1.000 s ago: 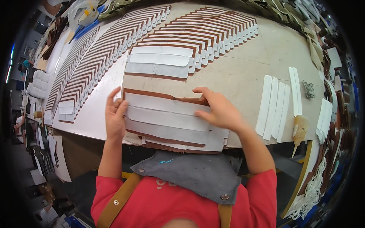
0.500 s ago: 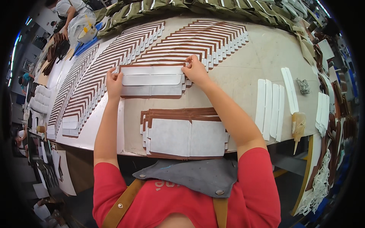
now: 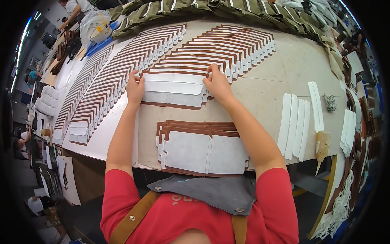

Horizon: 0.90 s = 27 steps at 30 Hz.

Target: The person assembles small paper components by applying glue to white strips and attaching them to brown rectangular frames. They handle the items one at a time, pressing the glued parts into place and stacking the finished units on the table.

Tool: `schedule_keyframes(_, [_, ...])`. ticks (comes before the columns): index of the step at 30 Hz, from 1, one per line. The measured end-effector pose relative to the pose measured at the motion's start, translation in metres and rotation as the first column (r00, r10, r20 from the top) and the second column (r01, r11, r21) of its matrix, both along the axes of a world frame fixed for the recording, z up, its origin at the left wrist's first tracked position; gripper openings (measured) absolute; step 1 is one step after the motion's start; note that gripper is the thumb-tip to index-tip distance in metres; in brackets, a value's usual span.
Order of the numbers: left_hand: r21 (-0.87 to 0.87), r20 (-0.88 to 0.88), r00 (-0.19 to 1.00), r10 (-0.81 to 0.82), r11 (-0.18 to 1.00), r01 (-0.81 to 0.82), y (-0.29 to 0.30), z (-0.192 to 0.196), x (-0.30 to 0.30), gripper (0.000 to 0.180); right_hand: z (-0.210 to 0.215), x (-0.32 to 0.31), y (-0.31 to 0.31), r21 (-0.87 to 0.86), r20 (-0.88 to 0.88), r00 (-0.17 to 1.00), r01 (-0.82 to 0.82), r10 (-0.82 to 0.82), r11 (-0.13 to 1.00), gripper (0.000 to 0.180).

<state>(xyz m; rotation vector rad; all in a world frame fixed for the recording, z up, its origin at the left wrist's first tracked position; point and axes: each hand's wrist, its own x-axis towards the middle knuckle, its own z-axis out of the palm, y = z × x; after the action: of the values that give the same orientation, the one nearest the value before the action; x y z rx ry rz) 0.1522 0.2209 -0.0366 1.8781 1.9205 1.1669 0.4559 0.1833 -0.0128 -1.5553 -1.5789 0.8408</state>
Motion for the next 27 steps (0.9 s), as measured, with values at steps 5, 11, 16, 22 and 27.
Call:
schedule_keyframes(5, [-0.024,-0.110,0.994,0.015,1.000,-0.017,-0.001,0.005,0.006,0.032,-0.015,0.001,0.003,0.195,0.147,0.988,-0.074,0.046,0.978,0.012])
schedule_keyframes(11, [0.092,-0.390,0.917,0.087,0.994,-0.055,-0.003,0.005,0.009,0.032,-0.003,0.006,-0.005,0.115,0.226,0.971,-0.107,0.079,0.988,0.014])
schedule_keyframes(16, [0.187,-0.436,0.894,0.107,0.982,-0.026,-0.014,0.023,0.007,0.030,0.032,0.026,-0.019,0.078,0.064,0.998,-0.029,0.024,0.997,0.016])
schedule_keyframes(22, [0.171,-0.219,0.969,-0.116,0.973,0.156,-0.036,0.048,0.021,0.021,0.047,0.102,-0.037,0.371,0.072,0.988,0.099,-0.135,0.923,0.012])
schedule_keyframes(27, [0.250,-0.035,0.948,-0.317,0.916,0.315,-0.068,0.065,0.049,0.009,0.070,0.174,-0.070,0.286,0.046,0.908,0.388,-0.417,0.876,0.022])
